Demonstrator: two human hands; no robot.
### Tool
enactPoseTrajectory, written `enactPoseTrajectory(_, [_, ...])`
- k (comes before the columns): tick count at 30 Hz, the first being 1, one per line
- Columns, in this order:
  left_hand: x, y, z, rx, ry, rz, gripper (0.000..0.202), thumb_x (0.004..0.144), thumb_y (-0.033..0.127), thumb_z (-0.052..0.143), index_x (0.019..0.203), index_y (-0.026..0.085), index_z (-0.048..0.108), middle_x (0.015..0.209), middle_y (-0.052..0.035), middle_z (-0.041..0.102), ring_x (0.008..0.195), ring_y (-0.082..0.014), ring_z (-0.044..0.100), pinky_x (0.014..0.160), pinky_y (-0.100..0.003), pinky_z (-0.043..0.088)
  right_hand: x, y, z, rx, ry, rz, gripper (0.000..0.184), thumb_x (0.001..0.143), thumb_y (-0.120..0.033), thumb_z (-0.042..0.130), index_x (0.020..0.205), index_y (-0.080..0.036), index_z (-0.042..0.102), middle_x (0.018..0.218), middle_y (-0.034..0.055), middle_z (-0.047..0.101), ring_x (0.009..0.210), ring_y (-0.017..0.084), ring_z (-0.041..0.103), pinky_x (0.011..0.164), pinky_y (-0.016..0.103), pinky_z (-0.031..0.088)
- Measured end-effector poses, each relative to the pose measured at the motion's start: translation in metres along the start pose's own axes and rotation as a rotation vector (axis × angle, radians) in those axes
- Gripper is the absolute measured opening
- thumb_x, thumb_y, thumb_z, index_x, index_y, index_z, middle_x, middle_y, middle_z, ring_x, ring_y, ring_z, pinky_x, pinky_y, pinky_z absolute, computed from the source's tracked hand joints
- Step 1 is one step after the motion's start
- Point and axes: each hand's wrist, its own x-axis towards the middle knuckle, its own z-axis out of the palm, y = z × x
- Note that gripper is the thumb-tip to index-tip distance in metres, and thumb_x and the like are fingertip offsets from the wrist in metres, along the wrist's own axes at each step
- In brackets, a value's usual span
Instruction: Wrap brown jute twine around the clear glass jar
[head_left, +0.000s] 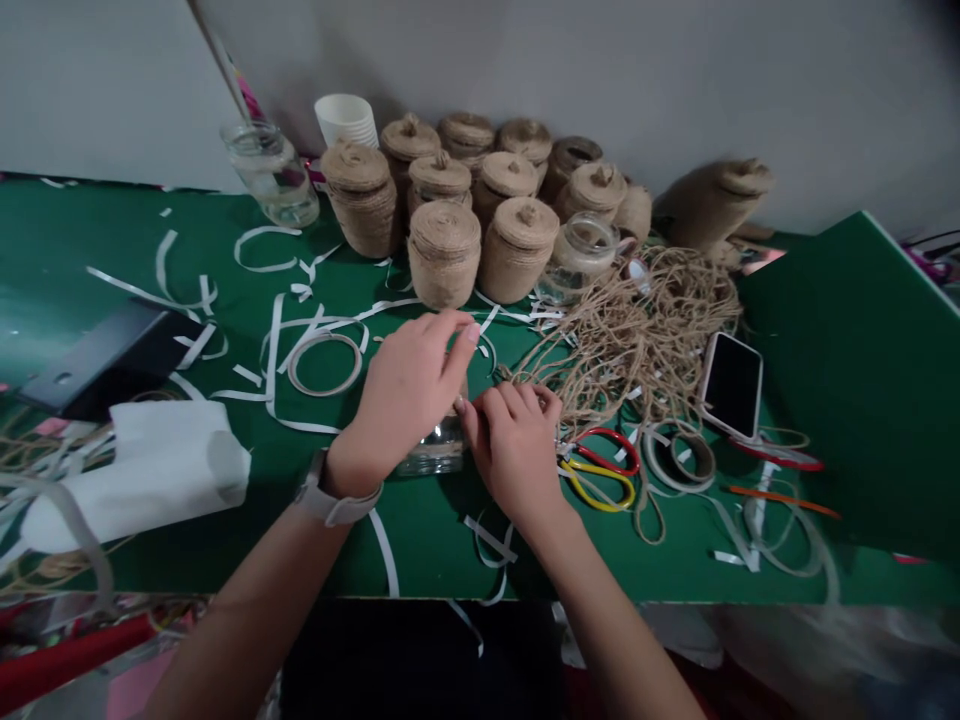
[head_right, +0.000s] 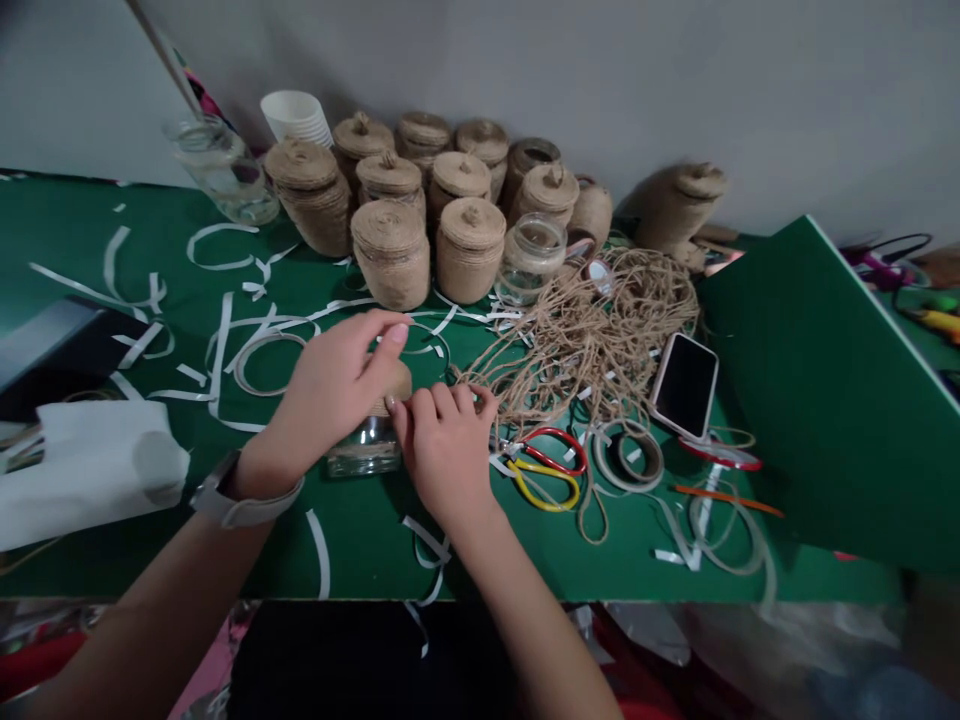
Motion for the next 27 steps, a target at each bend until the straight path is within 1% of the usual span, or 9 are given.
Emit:
enactPoseTrajectory(2, [0.003, 0.003, 0.004, 0.071, -0.109, -0.060, 0.041, 0.101, 0.041, 0.036, 0.089, 0.019, 0.069, 0.083, -0.0084, 0.072, 0.078, -0.0255, 0.067, 0.068, -0.034, 0.046, 0.002, 0.001, -0.003, 0.018, -0.022, -0.015, 0.030, 0.101, -0.032, 0.043, 0.077, -0.020, 0.058, 0.076, 0.0030, 0.062, 0.080, 0.020, 0.051, 0.089, 0.036, 0.031])
enactPoseTrajectory(3, [0.004, 0.002, 0.006, 0.087, -0.138, -0.098, 0.046, 0.101, 0.044, 0.036, 0.079, 0.020, 0.068, 0.073, -0.0076, 0.069, 0.069, -0.0245, 0.065, 0.062, -0.033, 0.043, 0.003, 0.002, -0.005, 0.024, -0.031, -0.017, 0.031, 0.101, -0.032, 0.042, 0.077, -0.020, 0.057, 0.076, 0.0028, 0.062, 0.080, 0.020, 0.051, 0.090, 0.036, 0.031])
enactPoseTrajectory(5, [0.003, -0.002, 0.008, 0.057, -0.126, -0.134, 0.052, 0.100, 0.048, 0.035, 0.068, 0.022, 0.066, 0.063, -0.0062, 0.066, 0.060, -0.0223, 0.061, 0.058, -0.032, 0.039, 0.005, 0.007, -0.008, 0.031, -0.039, -0.007, 0.033, 0.101, -0.033, 0.040, 0.076, -0.020, 0.056, 0.075, 0.0025, 0.062, 0.079, 0.019, 0.050, 0.089, 0.036, 0.031])
enactPoseTrajectory(8, [0.001, -0.010, 0.006, -0.049, -0.052, -0.124, 0.049, 0.100, 0.047, 0.037, 0.072, 0.023, 0.070, 0.070, -0.0054, 0.072, 0.065, -0.0220, 0.064, 0.061, -0.032, 0.041, 0.006, 0.015, -0.012, 0.052, -0.036, 0.004, 0.033, 0.102, -0.034, 0.040, 0.076, -0.020, 0.055, 0.075, 0.0021, 0.062, 0.078, 0.019, 0.051, 0.087, 0.035, 0.031])
enactPoseTrajectory(13, [-0.004, -0.022, 0.001, -0.226, -0.005, -0.194, 0.043, 0.099, 0.046, 0.042, 0.079, 0.024, 0.073, 0.087, -0.0032, 0.077, 0.082, -0.0231, 0.069, 0.074, -0.033, 0.047, 0.002, 0.018, -0.007, 0.060, -0.059, 0.015, 0.033, 0.102, -0.035, 0.040, 0.076, -0.021, 0.055, 0.075, 0.0018, 0.062, 0.079, 0.019, 0.051, 0.089, 0.035, 0.031])
enactPoseTrajectory(16, [-0.009, -0.028, 0.005, -0.442, 0.071, -0.221, 0.040, 0.099, 0.044, 0.044, 0.081, 0.023, 0.074, 0.090, -0.0024, 0.078, 0.089, -0.0212, 0.070, 0.083, -0.032, 0.050, -0.001, 0.015, -0.002, 0.060, -0.058, 0.029, 0.034, 0.102, -0.036, 0.041, 0.076, -0.020, 0.055, 0.075, 0.0019, 0.062, 0.079, 0.019, 0.052, 0.090, 0.035, 0.031])
enactPoseTrajectory(19, [-0.014, -0.030, 0.014, -0.624, 0.119, -0.211, 0.041, 0.099, 0.043, 0.043, 0.083, 0.023, 0.074, 0.089, -0.0021, 0.078, 0.090, -0.0191, 0.071, 0.088, -0.032, 0.051, -0.002, 0.013, 0.001, 0.063, -0.032, 0.040, 0.034, 0.102, -0.036, 0.040, 0.076, -0.021, 0.055, 0.075, 0.0021, 0.062, 0.079, 0.019, 0.052, 0.088, 0.035, 0.031])
enactPoseTrajectory(24, [-0.018, -0.025, 0.027, -0.701, 0.206, -0.276, 0.049, 0.100, 0.049, 0.038, 0.080, 0.022, 0.074, 0.091, -0.0037, 0.078, 0.092, -0.0192, 0.071, 0.090, -0.033, 0.053, -0.004, 0.008, 0.001, 0.014, 0.025, 0.076, 0.034, 0.101, -0.032, 0.041, 0.073, -0.021, 0.054, 0.073, 0.0026, 0.061, 0.078, 0.019, 0.051, 0.085, 0.035, 0.031])
enactPoseTrajectory(27, [-0.018, -0.025, 0.026, -0.719, 0.246, -0.299, 0.059, 0.102, 0.052, 0.030, 0.076, 0.021, 0.074, 0.087, -0.0049, 0.078, 0.088, -0.0196, 0.073, 0.087, -0.034, 0.055, -0.005, 0.005, 0.002, 0.009, 0.043, 0.093, 0.033, 0.101, -0.030, 0.041, 0.072, -0.021, 0.054, 0.073, 0.0030, 0.061, 0.077, 0.020, 0.050, 0.083, 0.035, 0.032])
